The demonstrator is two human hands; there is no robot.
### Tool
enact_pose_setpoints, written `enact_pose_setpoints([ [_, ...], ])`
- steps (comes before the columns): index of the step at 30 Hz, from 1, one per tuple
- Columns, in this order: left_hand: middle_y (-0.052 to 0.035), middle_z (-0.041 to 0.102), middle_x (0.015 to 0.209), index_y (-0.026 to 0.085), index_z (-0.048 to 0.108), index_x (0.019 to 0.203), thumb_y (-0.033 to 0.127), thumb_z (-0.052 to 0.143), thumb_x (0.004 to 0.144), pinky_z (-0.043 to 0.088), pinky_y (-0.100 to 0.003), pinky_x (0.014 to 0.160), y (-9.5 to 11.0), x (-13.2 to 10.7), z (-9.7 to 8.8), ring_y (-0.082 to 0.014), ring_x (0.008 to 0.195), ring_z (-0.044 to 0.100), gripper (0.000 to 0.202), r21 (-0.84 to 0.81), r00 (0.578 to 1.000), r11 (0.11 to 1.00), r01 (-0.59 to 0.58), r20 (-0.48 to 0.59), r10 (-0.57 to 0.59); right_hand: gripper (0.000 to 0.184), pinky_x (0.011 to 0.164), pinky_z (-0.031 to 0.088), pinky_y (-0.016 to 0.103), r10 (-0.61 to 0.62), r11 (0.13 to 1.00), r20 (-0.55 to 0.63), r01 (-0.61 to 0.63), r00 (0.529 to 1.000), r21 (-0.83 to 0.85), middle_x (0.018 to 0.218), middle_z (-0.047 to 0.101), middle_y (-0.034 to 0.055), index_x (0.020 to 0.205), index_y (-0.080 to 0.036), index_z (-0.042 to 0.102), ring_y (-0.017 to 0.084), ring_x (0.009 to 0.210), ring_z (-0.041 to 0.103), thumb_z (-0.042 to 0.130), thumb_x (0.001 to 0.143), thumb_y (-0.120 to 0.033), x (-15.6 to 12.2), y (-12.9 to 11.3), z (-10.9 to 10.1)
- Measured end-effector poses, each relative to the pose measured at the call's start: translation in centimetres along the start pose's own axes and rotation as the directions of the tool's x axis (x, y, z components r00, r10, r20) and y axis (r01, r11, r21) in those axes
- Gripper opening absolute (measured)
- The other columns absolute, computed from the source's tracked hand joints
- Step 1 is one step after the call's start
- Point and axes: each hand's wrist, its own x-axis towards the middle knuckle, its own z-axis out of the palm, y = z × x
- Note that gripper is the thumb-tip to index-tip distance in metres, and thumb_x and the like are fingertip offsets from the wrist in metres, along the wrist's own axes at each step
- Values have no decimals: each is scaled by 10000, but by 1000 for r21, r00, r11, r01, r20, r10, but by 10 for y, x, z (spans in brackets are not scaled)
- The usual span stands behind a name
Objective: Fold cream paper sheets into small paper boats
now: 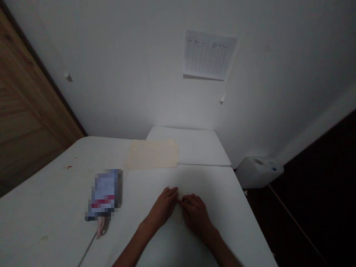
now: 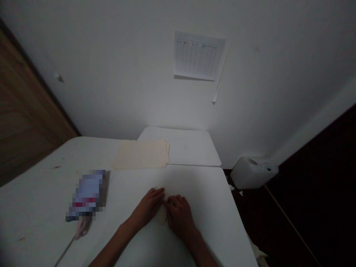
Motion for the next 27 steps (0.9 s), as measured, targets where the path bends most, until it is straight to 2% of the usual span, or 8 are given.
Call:
enact_pose_setpoints([
  [4,-89,597,1289,202,638,1096,145,526,891,444,-471,995,2,0,-4,-251,1125,563,240,-22,1000,1000,-4,-6,4,243,880,395,324,4,1000,-41,-5,999,-24,1042,632,43,1061,-232,649,191,955,523,563,858,-131,-3,1,2],
  [11,-109,577,1315,189,635,1005,137,503,899,466,-440,940,7,3,-9,-245,1093,567,177,-23,999,1000,-15,28,16,179,843,384,334,119,986,-103,-130,988,-109,938,597,51,1025,-241,648,208,908,511,526,906,-188,-7,-1,0],
  [19,-103,586,1301,194,629,989,126,467,911,459,-439,934,10,3,-9,-238,1048,579,192,-8,999,1000,-23,29,23,264,781,378,318,181,972,-74,-190,981,-140,892,565,55,1152,-265,608,211,872,502,497,922,-202,-3,-9,2],
  [23,-113,578,1310,188,636,964,112,482,894,472,-442,906,10,2,-9,-254,1052,577,185,-6,999,1000,-10,33,10,249,766,370,316,254,951,-87,-265,963,-159,887,564,54,1132,-279,629,208,857,505,513,919,-218,-11,-4,-3],
  [27,-111,580,1305,195,634,1010,145,484,900,446,-476,949,8,0,-7,-257,1067,573,193,-18,1000,1000,3,-12,-3,263,758,364,311,264,944,-108,-280,959,-176,863,559,49,1144,-293,634,203,841,505,520,915,-230,-23,5,-7],
])
